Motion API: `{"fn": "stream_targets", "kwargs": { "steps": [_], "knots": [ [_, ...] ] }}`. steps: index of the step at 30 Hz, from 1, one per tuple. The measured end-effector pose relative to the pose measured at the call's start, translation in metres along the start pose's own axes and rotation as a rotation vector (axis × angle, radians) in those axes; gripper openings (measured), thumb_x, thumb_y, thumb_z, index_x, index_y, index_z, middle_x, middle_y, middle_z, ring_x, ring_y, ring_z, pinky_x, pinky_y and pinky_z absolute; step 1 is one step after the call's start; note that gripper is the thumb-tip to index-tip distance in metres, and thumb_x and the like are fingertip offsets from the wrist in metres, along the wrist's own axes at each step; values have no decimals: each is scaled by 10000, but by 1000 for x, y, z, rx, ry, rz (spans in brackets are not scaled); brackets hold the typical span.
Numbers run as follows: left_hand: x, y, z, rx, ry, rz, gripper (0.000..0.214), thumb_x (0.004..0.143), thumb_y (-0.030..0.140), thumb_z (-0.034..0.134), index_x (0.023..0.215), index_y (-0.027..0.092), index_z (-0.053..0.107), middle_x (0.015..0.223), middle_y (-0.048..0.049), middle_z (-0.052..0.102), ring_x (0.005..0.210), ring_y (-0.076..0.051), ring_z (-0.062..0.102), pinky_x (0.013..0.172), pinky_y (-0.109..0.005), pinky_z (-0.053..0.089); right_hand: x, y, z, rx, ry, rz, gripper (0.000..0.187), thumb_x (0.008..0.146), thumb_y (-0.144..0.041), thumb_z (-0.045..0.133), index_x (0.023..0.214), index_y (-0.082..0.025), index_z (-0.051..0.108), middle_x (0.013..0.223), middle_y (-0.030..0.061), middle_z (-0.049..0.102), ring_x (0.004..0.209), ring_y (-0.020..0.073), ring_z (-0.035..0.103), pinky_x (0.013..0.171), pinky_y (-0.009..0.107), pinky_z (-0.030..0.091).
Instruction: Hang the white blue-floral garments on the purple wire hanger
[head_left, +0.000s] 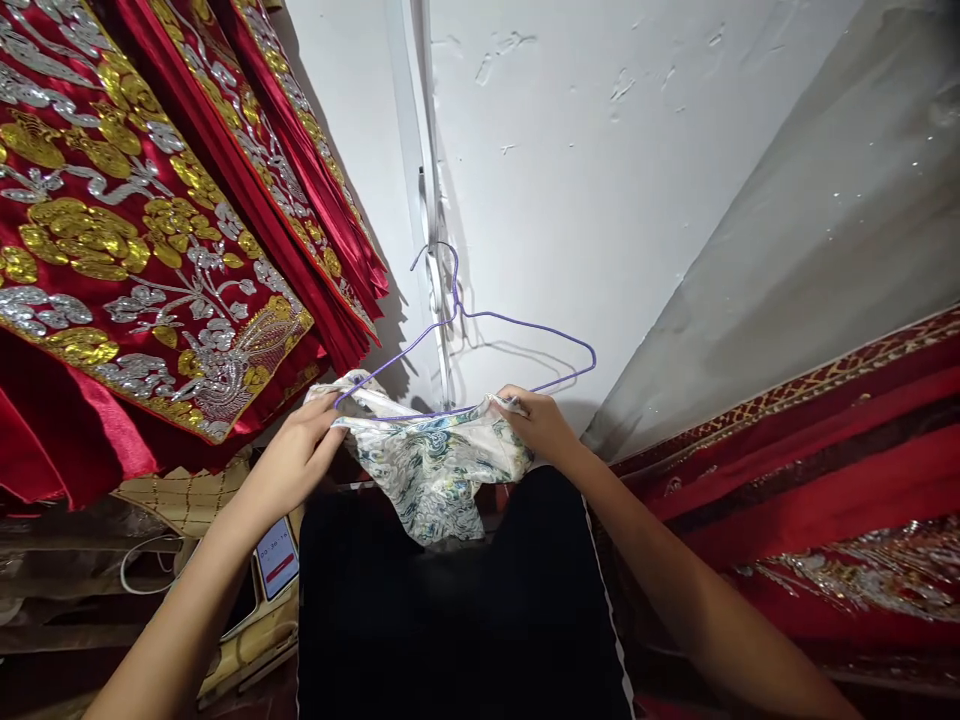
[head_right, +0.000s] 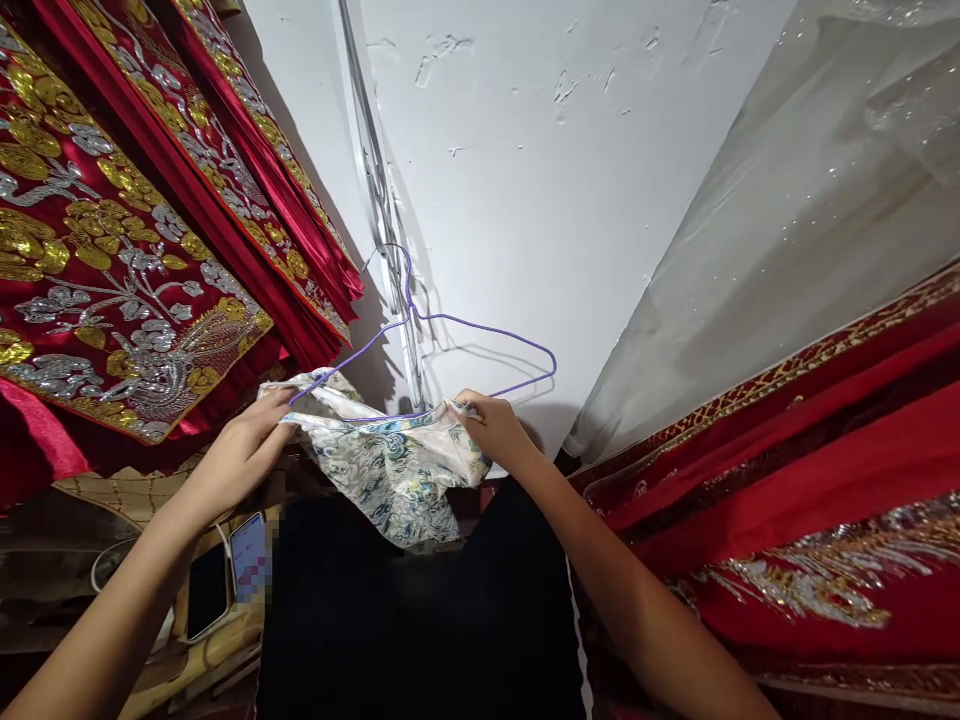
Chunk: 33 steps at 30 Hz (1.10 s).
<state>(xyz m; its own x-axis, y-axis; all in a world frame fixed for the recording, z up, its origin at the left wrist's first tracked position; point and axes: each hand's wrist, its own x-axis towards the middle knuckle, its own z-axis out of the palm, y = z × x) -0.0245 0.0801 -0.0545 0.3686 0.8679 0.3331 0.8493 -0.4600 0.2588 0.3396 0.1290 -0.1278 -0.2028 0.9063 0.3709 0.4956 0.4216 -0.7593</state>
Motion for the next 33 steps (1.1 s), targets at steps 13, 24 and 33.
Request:
{"fn": "stream_targets", "kwargs": {
  "steps": [13, 24, 33],
  "knots": [
    [68, 22, 6, -184, 157, 128, 333, 968, 203, 421, 1265, 194, 571, 1197, -73, 676, 1089, -207, 645, 973, -323, 480, -28, -38, -1, -3, -70, -8, 280, 895, -460, 593, 1087, -257, 604, 613, -56, 420, 529, 124, 369, 553, 255, 331],
    [66, 20, 3, -91, 96, 137, 313, 1004, 274, 361, 1148, 170, 619, 1015, -92, 583, 946, -214, 575, 884, -338, 469, -19, -25, -92, -8, 302, 218, 769, 728, -348, 759, 1444, -198, 523, 1006, 96, 732, 806, 236, 677, 634, 314, 544],
    [65, 3, 0, -226, 264, -71, 304, 971, 390, 474, 1171, 190, 588, 1028, -63, 614, 939, -196, 603, 864, -308, 473, -3, -46, -111, 465, -1, 351, 440, 655, -423, 854, 910, -79, 750, 833, 149, 750, 738, 268, 703, 634, 347, 557]
  ]
}}
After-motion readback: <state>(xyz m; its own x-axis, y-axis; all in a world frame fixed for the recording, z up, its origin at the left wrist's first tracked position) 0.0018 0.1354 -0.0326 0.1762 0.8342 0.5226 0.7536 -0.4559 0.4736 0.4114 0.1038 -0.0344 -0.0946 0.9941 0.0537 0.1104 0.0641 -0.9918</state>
